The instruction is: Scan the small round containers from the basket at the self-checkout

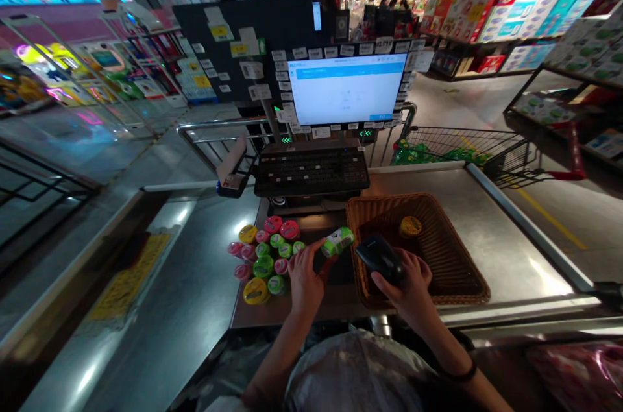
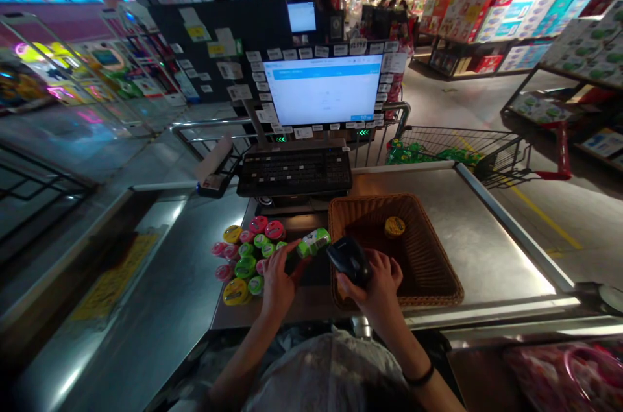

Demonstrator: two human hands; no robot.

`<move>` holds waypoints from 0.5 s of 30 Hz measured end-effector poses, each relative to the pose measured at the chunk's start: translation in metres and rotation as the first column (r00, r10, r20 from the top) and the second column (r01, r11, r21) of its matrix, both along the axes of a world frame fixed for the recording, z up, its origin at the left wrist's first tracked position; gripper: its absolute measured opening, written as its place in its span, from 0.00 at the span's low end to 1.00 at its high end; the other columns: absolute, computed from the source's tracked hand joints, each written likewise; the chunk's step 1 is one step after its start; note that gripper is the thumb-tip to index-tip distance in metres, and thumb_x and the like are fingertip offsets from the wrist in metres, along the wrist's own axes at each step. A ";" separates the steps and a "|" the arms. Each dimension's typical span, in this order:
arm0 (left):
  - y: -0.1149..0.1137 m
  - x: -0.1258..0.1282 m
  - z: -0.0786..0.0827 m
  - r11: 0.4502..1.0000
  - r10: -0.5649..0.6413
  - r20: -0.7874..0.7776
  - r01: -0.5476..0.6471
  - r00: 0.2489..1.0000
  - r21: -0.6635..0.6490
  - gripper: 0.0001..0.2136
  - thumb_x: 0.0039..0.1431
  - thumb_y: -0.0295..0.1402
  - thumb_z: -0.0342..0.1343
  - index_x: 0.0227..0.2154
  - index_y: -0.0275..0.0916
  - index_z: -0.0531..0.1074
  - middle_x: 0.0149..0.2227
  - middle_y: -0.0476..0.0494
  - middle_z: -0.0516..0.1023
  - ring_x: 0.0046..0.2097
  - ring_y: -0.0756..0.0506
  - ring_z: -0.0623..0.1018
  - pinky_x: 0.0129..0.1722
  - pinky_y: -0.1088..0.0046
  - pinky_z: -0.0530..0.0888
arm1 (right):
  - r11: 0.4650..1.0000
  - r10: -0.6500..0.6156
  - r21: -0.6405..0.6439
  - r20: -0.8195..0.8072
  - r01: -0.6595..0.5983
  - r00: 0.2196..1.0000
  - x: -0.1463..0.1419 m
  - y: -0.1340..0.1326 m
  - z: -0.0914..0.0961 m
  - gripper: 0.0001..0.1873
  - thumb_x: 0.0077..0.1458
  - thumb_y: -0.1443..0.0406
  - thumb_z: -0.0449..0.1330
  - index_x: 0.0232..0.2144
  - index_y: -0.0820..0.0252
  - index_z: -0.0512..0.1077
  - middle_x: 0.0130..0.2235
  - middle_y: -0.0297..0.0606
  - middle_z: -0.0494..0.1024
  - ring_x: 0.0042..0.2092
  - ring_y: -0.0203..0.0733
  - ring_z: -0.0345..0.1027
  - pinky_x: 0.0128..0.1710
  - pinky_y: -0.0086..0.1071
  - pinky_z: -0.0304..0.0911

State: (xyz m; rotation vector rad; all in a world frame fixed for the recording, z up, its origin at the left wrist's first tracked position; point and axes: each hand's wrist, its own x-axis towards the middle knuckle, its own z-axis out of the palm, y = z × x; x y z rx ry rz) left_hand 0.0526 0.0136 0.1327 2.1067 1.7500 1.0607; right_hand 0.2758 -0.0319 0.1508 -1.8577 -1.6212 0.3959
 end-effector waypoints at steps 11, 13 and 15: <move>0.039 -0.055 -0.034 0.987 0.048 -0.380 -0.104 0.924 -0.126 0.18 0.63 0.34 0.55 0.56 0.50 0.71 0.53 0.44 0.78 0.56 0.37 0.72 0.57 0.53 0.63 | 0.999 -0.041 0.012 0.007 0.041 0.999 0.008 0.001 -0.006 0.28 0.52 0.41 0.54 0.42 0.53 0.75 0.45 0.42 0.79 0.50 0.56 0.67 0.56 0.53 0.48; 0.054 -0.058 -0.044 0.983 0.046 -0.425 -0.118 0.904 -0.143 0.20 0.63 0.32 0.54 0.57 0.51 0.70 0.54 0.44 0.77 0.58 0.36 0.70 0.59 0.52 0.60 | 0.999 -0.038 0.003 0.000 0.038 0.999 0.006 0.001 -0.006 0.27 0.52 0.41 0.55 0.42 0.53 0.74 0.45 0.42 0.80 0.50 0.56 0.67 0.56 0.53 0.48; 0.069 -0.057 -0.051 0.977 0.027 -0.453 -0.118 0.891 -0.175 0.22 0.63 0.30 0.53 0.59 0.52 0.68 0.55 0.43 0.76 0.59 0.36 0.68 0.61 0.51 0.59 | 0.999 -0.047 -0.001 -0.005 0.047 0.999 0.004 0.001 -0.006 0.27 0.52 0.41 0.55 0.42 0.53 0.74 0.45 0.42 0.80 0.50 0.56 0.67 0.57 0.54 0.48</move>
